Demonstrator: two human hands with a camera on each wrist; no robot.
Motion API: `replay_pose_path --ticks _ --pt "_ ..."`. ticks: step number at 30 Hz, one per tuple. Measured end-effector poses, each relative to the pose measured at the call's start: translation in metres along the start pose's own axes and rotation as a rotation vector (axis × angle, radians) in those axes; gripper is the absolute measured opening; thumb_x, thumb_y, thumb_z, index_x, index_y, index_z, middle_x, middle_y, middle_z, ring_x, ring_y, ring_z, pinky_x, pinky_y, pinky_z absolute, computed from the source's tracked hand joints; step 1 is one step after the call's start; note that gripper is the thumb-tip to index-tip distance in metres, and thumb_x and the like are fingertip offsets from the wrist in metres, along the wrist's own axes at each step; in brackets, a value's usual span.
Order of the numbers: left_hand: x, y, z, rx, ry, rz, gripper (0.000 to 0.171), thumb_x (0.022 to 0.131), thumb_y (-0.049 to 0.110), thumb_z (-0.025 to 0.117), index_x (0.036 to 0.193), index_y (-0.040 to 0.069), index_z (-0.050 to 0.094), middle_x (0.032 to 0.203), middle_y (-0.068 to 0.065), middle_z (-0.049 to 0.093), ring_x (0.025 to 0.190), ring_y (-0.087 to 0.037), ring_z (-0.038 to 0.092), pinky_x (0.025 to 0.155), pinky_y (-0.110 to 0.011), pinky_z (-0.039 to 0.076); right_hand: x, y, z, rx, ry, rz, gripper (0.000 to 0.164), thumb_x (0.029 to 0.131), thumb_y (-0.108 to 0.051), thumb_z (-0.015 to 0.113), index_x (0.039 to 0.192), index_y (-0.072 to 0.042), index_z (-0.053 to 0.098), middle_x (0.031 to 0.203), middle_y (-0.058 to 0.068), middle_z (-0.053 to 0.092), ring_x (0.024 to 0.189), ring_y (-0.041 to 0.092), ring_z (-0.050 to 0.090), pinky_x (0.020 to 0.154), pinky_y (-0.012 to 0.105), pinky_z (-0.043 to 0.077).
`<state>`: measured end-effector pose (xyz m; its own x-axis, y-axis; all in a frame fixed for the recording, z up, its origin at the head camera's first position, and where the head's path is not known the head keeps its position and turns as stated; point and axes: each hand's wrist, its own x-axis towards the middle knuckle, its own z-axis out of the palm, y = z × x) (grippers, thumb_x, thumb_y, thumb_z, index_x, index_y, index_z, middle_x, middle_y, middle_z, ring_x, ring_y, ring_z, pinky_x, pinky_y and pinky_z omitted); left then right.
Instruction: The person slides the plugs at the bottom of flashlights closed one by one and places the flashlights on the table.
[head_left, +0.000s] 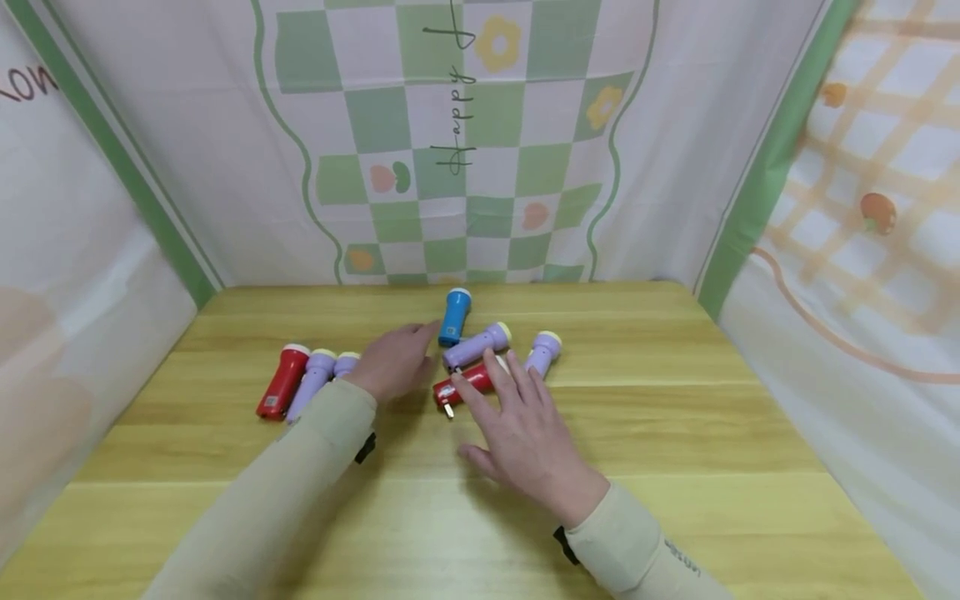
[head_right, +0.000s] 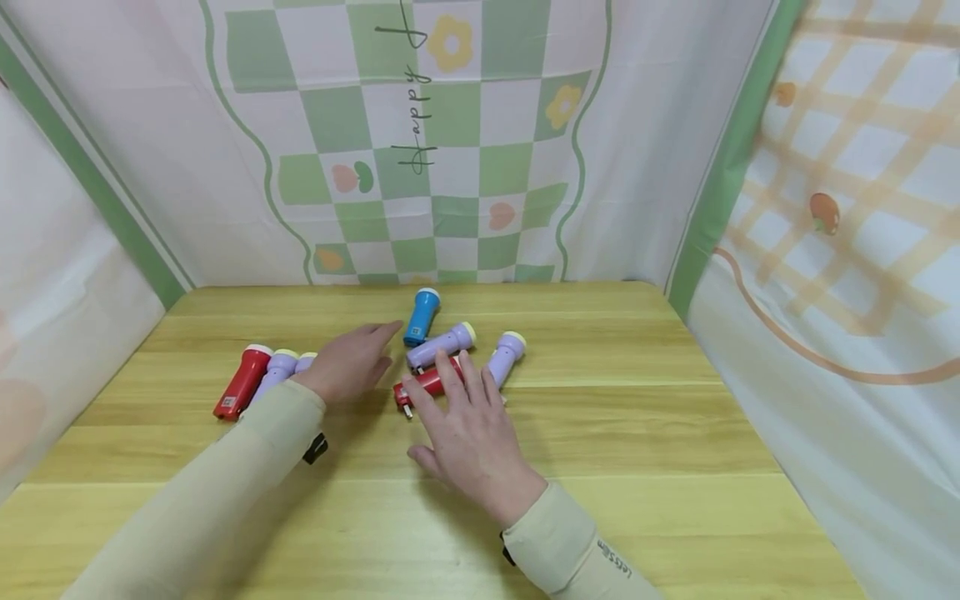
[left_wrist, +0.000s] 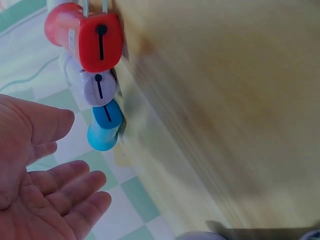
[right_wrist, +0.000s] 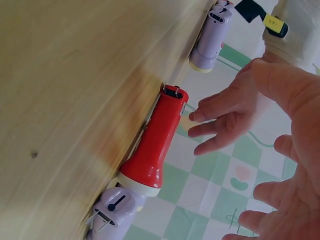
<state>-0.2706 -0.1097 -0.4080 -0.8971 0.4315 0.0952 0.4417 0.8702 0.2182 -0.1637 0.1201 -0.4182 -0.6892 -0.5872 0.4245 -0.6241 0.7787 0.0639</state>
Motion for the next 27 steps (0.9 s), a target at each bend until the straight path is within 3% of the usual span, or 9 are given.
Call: replay_pose_path --ticks 11,18,27 --pt "0.026 0.000 0.001 0.001 -0.124 -0.067 0.059 0.107 0.010 0.053 0.163 0.018 0.036 0.159 -0.022 0.046 0.144 -0.041 0.048 0.117 -0.057 0.042 0.001 -0.001 0.000 -0.002 -0.009 0.012 0.090 0.085 -0.054 0.082 0.159 -0.021 0.043 0.165 0.026 0.032 0.148 0.053 0.035 0.116 0.068 0.036" --pt "0.037 0.005 0.003 -0.070 -0.200 -0.122 0.060 0.109 0.007 0.048 0.165 0.026 0.033 0.163 -0.020 0.040 0.149 -0.041 0.041 0.120 -0.061 0.036 0.002 -0.001 0.000 0.013 -0.023 0.011 0.091 0.084 -0.054 0.083 0.159 -0.021 0.042 0.165 0.026 0.031 0.149 0.053 0.033 0.117 0.068 0.035" --pt "0.050 0.007 0.012 -0.078 -0.208 -0.111 0.053 0.112 0.022 0.048 0.163 0.028 0.036 0.162 -0.023 0.041 0.146 -0.044 0.044 0.117 -0.061 0.039 0.002 -0.001 0.002 0.011 -0.019 0.011 0.090 0.084 -0.052 0.084 0.157 -0.021 0.044 0.164 0.025 0.033 0.149 0.052 0.034 0.116 0.068 0.036"
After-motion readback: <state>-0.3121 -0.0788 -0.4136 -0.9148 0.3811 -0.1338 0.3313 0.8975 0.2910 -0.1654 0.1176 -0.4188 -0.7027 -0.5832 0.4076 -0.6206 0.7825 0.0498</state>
